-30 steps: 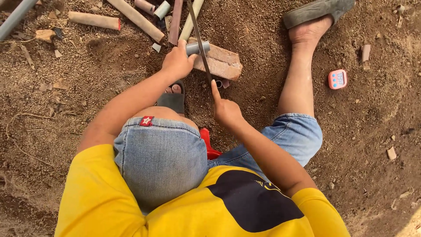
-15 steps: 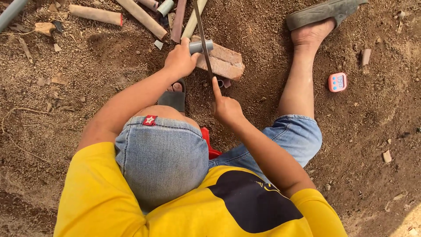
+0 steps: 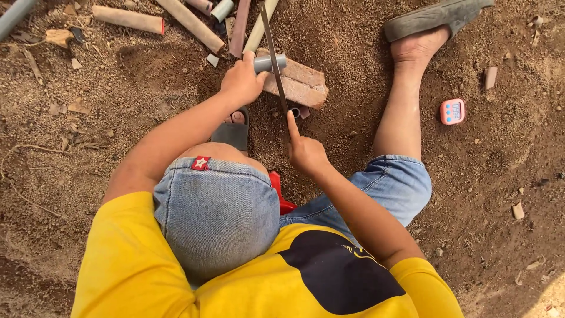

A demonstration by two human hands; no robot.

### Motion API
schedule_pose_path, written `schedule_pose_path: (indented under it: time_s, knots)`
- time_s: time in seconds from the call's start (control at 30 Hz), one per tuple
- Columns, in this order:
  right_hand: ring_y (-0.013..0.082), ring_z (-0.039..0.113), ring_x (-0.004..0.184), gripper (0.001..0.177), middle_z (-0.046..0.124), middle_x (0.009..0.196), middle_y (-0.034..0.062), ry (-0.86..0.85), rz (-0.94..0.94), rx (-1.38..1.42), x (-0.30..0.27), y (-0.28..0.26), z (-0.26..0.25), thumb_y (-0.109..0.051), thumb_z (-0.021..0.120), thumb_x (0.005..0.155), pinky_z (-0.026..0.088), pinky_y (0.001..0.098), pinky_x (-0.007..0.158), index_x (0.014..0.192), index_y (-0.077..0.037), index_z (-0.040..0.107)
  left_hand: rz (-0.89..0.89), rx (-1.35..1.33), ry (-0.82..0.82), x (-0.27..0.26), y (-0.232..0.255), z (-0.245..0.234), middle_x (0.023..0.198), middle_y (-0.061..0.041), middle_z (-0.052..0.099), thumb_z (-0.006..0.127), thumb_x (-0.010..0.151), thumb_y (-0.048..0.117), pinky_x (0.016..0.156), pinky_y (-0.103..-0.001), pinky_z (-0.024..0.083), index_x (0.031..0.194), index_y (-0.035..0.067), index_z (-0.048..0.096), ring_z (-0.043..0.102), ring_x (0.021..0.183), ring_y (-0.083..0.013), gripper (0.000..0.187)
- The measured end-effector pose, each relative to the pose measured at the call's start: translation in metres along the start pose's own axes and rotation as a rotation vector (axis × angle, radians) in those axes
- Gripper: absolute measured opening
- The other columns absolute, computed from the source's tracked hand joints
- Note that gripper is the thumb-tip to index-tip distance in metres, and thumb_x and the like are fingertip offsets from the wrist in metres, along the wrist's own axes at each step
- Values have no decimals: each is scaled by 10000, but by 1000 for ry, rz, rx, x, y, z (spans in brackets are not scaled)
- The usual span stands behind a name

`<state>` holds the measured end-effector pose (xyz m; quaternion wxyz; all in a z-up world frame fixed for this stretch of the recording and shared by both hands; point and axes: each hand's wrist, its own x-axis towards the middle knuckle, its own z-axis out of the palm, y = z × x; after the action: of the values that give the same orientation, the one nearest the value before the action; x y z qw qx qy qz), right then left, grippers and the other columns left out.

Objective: The person sits on the ground and uses a handheld hacksaw blade to cut through a PVC pipe supported by a brick.

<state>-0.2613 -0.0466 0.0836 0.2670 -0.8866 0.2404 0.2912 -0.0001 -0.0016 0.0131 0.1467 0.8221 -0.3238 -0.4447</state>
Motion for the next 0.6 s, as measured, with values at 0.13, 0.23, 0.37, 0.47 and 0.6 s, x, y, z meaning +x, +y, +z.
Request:
schedule_pose_path:
  time_s: [0.13, 0.23, 0.37, 0.47, 0.6]
  knots:
    - [363, 656, 517, 788, 736, 724, 175, -28, 11, 6, 0, -9, -2, -195, 464, 1057, 458, 501, 438, 1695, 10, 51, -21, -2, -22, -3, 0, 0, 1123, -243, 684, 622, 1072, 308, 790, -553, 605, 1406, 32, 412, 739, 953, -440, 481]
    - [355, 659, 544, 783, 735, 763, 174, -70, 7, 33, -28, 0, 31, -178, 451, 1069, 468, 499, 466, 1702, -6, 24, -15, -13, -29, -2, 0, -1, 1121, -244, 675, 617, 1077, 287, 788, -548, 610, 1400, 16, 402, 738, 948, -434, 473]
    - [384, 664, 575, 838, 743, 805, 185, -98, -11, 6, -57, 14, 61, -134, 490, 1008, 477, 498, 485, 1703, 9, 44, 5, -15, -17, -1, -1, 1, 1101, -237, 675, 624, 1085, 270, 775, -525, 628, 1390, -9, 402, 746, 929, -419, 470]
    - [348, 667, 528, 811, 741, 742, 164, -2, -27, -9, -34, 18, 43, -140, 496, 1022, 478, 489, 450, 1699, 22, 79, -22, -5, -8, 1, -1, 4, 1113, -248, 677, 625, 1082, 294, 791, -555, 617, 1401, -1, 406, 740, 963, -440, 486]
    - [393, 705, 629, 863, 764, 823, 195, -35, 10, 28, 5, 1, -5, -170, 514, 1008, 505, 503, 511, 1711, -40, 30, -27, 15, -9, 0, -1, 3, 1139, -250, 679, 619, 1074, 323, 800, -553, 608, 1451, 25, 397, 734, 975, -444, 529]
